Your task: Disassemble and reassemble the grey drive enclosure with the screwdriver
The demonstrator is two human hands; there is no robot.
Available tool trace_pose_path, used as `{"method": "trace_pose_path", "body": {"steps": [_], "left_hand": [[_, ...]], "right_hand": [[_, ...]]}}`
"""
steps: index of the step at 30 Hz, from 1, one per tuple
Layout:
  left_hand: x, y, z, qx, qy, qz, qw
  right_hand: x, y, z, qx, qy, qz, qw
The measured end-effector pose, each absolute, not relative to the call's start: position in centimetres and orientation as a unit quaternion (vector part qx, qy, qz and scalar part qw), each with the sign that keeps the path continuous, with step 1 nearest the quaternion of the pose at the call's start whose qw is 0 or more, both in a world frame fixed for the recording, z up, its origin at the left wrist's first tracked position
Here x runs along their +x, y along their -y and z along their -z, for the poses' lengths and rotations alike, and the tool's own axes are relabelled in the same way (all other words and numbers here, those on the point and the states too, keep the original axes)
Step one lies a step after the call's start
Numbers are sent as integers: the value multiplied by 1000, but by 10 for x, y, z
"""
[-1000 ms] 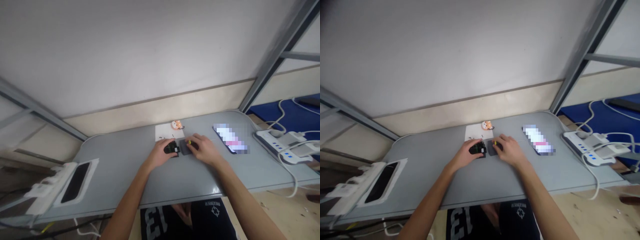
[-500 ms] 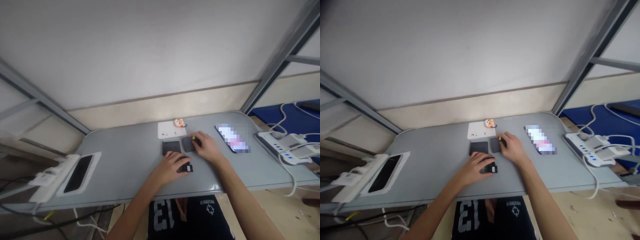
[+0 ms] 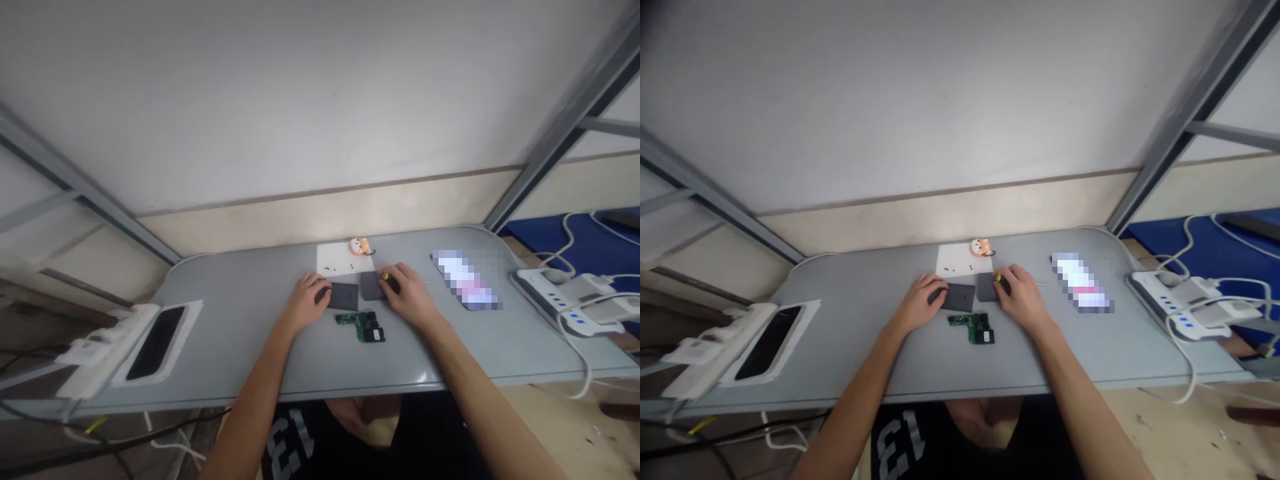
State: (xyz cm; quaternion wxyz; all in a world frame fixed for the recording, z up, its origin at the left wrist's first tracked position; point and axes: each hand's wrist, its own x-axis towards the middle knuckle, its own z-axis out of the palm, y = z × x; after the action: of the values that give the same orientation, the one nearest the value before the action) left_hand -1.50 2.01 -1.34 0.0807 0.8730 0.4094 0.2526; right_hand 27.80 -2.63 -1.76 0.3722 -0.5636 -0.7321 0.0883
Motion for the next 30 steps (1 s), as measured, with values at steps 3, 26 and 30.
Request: {"method": "trace_pose_path", "body": {"steps": [3,26,30], "left_hand": [[-14,-18,17,859,-427,-272,79],[-15,-11,22,835,-482,-247,96],[-16,-10,20,827,-489,-261,91]], "right_hand": [[280,26,18,-574,726,-74,373],[274,18,35,-542,745,-53,386],[275,17,36,-545,745,-54,382]]}}
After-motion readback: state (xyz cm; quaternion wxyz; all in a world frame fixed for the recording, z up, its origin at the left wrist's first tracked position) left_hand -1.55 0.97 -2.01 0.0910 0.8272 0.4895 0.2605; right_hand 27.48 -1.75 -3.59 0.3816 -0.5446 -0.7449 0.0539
